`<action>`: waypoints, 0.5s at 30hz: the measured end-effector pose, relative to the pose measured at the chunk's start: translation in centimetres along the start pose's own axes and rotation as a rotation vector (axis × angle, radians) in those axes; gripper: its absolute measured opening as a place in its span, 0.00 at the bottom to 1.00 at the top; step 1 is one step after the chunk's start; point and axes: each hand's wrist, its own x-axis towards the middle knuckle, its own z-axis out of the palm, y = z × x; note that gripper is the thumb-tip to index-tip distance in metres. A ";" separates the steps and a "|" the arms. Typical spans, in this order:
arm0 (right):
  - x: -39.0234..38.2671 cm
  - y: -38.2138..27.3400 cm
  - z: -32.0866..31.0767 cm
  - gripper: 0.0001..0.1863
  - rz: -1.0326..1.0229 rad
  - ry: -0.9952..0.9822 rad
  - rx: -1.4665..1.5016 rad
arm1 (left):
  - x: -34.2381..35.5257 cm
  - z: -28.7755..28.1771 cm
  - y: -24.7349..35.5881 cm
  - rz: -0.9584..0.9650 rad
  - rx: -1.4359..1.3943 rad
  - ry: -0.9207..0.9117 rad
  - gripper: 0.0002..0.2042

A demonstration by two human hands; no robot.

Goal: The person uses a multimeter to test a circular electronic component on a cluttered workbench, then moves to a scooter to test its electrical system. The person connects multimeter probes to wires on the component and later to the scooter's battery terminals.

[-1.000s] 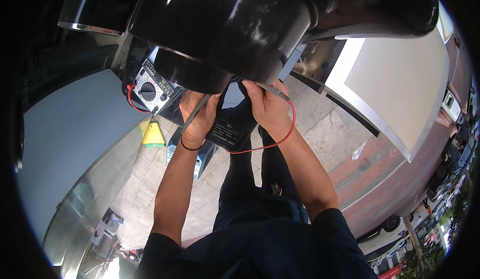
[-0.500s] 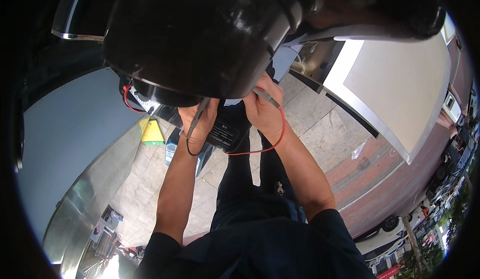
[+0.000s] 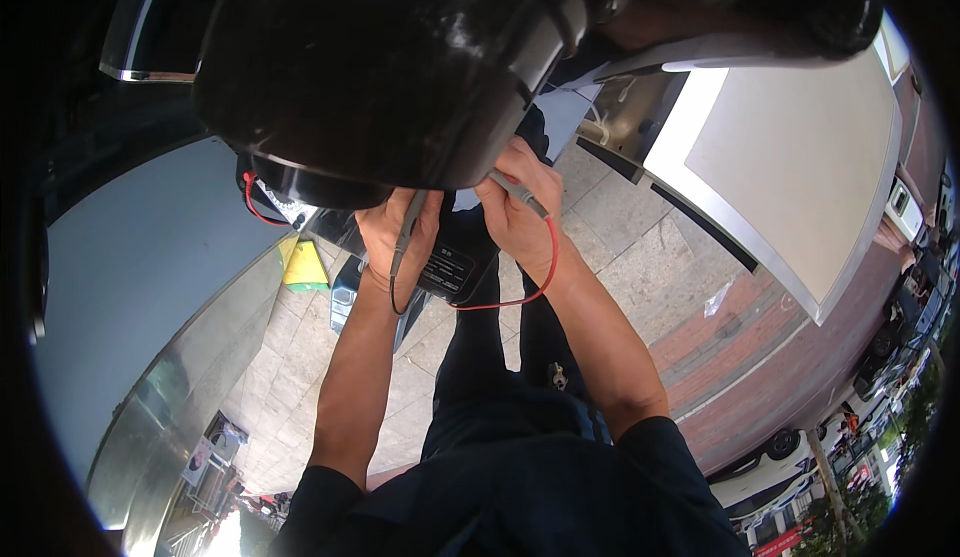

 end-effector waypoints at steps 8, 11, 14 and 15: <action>0.4 -0.5 -0.2 0.13 -0.077 0.006 -0.094 | -0.1 0.0 -0.1 0.020 0.049 0.004 0.13; 0.4 -0.4 -0.3 0.13 -0.077 -0.015 -0.114 | 0.0 0.0 0.1 0.028 0.052 -0.007 0.15; 0.5 -0.6 -0.3 0.13 -0.085 -0.023 -0.139 | -0.2 0.0 0.2 0.027 0.083 -0.032 0.16; 0.6 -0.6 -0.3 0.13 -0.091 -0.022 -0.147 | -0.3 0.0 0.2 0.032 0.084 -0.033 0.16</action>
